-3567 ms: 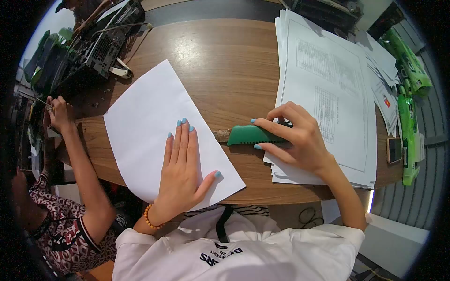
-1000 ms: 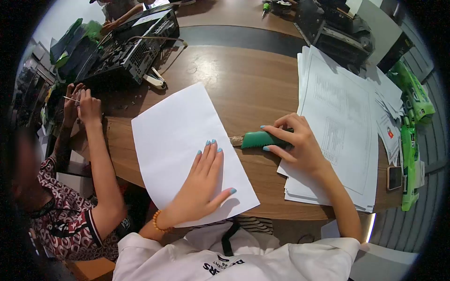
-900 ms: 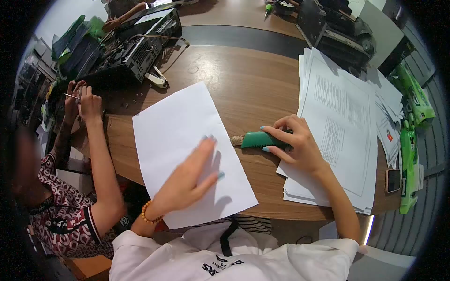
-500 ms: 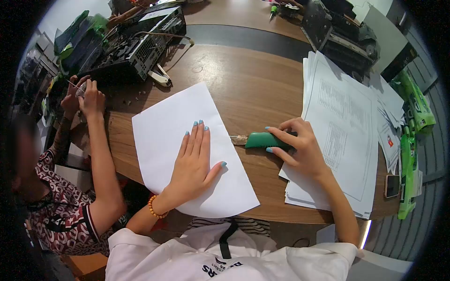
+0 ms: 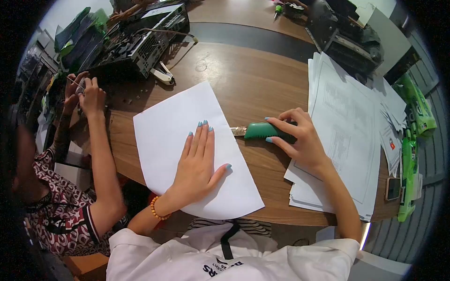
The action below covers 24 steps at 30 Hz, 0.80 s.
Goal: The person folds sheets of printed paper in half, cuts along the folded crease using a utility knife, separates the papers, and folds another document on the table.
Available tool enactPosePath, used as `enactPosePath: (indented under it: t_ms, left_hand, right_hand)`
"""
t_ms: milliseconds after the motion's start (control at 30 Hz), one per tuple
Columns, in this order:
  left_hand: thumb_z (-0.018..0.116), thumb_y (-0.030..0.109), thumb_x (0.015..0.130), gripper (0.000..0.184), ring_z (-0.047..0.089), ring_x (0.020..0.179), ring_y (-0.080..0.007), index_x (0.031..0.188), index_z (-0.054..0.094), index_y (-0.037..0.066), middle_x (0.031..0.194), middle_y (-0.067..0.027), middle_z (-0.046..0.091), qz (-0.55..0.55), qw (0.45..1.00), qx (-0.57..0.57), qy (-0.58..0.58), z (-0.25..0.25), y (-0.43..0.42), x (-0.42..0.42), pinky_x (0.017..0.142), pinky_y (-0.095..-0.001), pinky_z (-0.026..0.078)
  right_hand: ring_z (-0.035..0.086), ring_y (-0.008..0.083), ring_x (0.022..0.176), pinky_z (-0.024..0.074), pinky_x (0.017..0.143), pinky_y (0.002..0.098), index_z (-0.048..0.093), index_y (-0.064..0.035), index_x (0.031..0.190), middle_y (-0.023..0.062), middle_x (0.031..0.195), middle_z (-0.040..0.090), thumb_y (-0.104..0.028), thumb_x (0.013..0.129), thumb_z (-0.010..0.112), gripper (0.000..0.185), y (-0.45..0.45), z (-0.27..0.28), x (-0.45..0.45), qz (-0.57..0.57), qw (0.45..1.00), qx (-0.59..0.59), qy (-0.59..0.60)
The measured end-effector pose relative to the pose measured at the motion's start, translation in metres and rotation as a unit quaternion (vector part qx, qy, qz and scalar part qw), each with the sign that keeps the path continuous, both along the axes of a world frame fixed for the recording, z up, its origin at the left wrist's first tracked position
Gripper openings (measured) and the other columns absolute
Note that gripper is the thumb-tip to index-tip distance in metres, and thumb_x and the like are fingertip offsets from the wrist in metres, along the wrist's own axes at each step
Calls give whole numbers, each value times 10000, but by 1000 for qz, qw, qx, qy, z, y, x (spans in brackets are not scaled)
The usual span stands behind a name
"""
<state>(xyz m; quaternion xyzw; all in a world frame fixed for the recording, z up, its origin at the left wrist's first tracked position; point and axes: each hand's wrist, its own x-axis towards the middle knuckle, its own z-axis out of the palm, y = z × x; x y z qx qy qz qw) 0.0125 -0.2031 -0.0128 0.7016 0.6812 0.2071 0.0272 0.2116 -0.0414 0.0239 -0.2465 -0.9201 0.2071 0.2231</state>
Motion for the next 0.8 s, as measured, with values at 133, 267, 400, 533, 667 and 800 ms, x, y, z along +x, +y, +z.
enactPosePath:
  t_ms: [133, 267, 400, 533, 667, 800]
  left_hand:
    - [512, 346, 830, 706, 207, 1282, -418, 1256, 267, -160, 1335, -332, 240, 3, 1000, 3, -2, 1, 1, -1, 1039, -481, 176]
    - [518, 344, 826, 706, 216, 1277, -421, 1253, 272, -162, 1330, -334, 248, -1, 1000, 6, -1, 0, 1, 0, 1038, -481, 179]
    - [521, 345, 825, 710, 220, 1276, -419, 1250, 273, -166, 1327, -336, 251, 3, 1000, 7, -2, 1, 1, 1, 1038, -480, 180]
    - [522, 348, 825, 714, 220, 1277, -416, 1248, 272, -170, 1327, -334, 251, 1, 1000, 0, 1, 0, 1, 0, 1038, -481, 179]
    - [521, 352, 826, 714, 214, 1279, -415, 1253, 272, -163, 1329, -331, 251, 1, 1000, 3, -2, 0, 1, 0, 1040, -479, 174]
    - [521, 355, 826, 718, 213, 1279, -415, 1257, 268, -161, 1330, -330, 250, -1, 1000, -2, -6, 1, 0, 1, 1040, -477, 175]
  right_hand:
    - [475, 215, 868, 423, 782, 320, 633, -108, 1058, 72, 921, 532, -113, 690, 705, 375, 7, -3, -2, 10, 1000, 5, 2]
    - [474, 211, 877, 429, 774, 323, 639, -111, 1049, 70, 923, 532, -113, 684, 711, 371, 10, -3, -2, 11, 1000, 6, 6]
    - [474, 217, 878, 431, 768, 323, 643, -112, 1039, 74, 931, 532, -119, 682, 717, 365, 14, -7, -5, 14, 1000, 2, 13]
    - [472, 224, 881, 431, 766, 327, 643, -115, 1037, 78, 937, 533, -121, 683, 719, 362, 18, -5, -12, 28, 999, 20, 12]
    - [475, 222, 883, 431, 766, 330, 645, -117, 1034, 77, 933, 536, -118, 675, 725, 368, 23, -8, -13, 27, 999, 22, 23]
    - [476, 219, 886, 428, 776, 331, 646, -119, 1035, 72, 930, 538, -124, 656, 740, 390, 28, -4, -19, 39, 998, 38, 17]
